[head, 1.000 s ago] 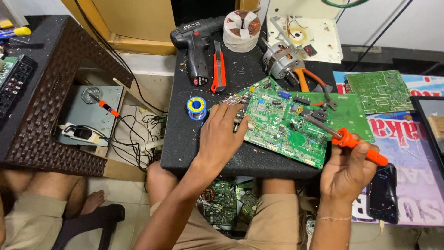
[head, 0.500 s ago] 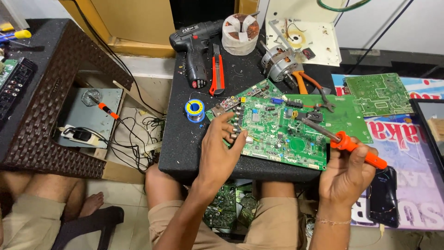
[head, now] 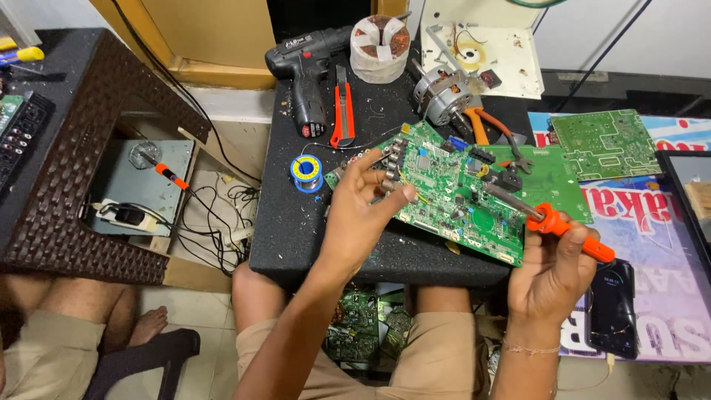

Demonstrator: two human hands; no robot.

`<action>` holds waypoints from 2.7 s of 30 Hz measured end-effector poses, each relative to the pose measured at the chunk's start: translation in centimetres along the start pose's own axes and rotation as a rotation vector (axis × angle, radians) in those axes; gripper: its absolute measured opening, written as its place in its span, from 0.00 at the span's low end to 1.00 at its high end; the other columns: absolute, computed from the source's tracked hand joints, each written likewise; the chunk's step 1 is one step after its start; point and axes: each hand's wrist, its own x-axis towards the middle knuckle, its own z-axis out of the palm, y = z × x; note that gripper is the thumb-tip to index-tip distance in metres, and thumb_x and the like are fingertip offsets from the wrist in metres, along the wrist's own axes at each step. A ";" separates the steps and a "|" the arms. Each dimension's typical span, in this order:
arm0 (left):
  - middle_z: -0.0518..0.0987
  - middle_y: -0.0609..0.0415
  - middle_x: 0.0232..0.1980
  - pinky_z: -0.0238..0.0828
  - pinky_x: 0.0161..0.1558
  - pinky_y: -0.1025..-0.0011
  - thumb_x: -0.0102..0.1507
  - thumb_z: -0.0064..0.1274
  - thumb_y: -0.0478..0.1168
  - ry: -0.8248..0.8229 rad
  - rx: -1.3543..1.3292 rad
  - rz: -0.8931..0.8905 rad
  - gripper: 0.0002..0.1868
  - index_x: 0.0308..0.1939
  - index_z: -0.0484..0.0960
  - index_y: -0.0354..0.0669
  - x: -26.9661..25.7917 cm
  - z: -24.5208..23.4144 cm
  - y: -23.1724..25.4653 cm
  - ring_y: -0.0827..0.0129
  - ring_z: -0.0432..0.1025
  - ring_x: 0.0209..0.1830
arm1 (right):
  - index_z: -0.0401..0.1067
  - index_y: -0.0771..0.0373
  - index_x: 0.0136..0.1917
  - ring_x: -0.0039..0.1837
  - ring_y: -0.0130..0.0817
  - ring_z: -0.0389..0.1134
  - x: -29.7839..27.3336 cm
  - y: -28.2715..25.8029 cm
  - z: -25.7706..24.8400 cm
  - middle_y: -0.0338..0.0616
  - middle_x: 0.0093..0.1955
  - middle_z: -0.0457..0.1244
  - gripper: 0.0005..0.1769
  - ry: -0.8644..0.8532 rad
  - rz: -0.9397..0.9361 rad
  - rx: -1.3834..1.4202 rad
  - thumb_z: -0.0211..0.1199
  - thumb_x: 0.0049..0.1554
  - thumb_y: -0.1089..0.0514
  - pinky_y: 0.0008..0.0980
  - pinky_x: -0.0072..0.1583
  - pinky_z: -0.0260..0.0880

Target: Soldering electronic components onto a circuit board at a repair station.

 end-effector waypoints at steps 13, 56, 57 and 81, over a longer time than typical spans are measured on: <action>0.82 0.54 0.51 0.72 0.57 0.72 0.60 0.62 0.31 -0.074 -0.007 0.096 0.21 0.58 0.81 0.34 -1.6 -2.0 0.1 0.70 0.75 0.51 | 0.72 0.58 0.50 0.61 0.36 0.71 0.5 0.5 -1.2 0.41 0.52 0.65 0.16 0.028 0.026 0.118 0.73 0.58 0.48 0.35 0.66 0.78; 0.76 0.52 0.46 0.72 0.39 0.68 0.68 0.51 0.35 -0.009 0.886 0.485 0.06 0.48 0.80 0.42 -1.2 -2.0 1.0 0.66 0.74 0.40 | 0.66 0.55 0.50 0.62 0.33 0.69 -0.3 0.1 -0.8 0.40 0.55 0.66 0.17 -0.018 -0.008 0.085 0.72 0.60 0.47 0.34 0.68 0.78; 0.79 0.56 0.43 0.68 0.30 0.75 0.66 0.54 0.36 0.053 0.838 0.489 0.05 0.45 0.83 0.46 -2.0 -2.2 1.1 0.74 0.74 0.36 | 0.65 0.55 0.50 0.62 0.33 0.69 -0.3 0.1 -0.6 0.40 0.54 0.65 0.17 -0.032 -0.011 0.073 0.71 0.61 0.47 0.33 0.68 0.78; 0.82 0.46 0.34 0.78 0.30 0.74 0.65 0.56 0.37 -0.052 -0.011 0.081 0.17 0.56 0.80 0.31 -4.8 -2.5 -0.9 0.70 0.75 0.29 | 0.63 0.53 0.49 0.62 0.31 0.68 -0.4 0.0 -0.1 0.39 0.55 0.64 0.18 -0.046 -0.021 0.006 0.73 0.60 0.48 0.37 0.68 0.78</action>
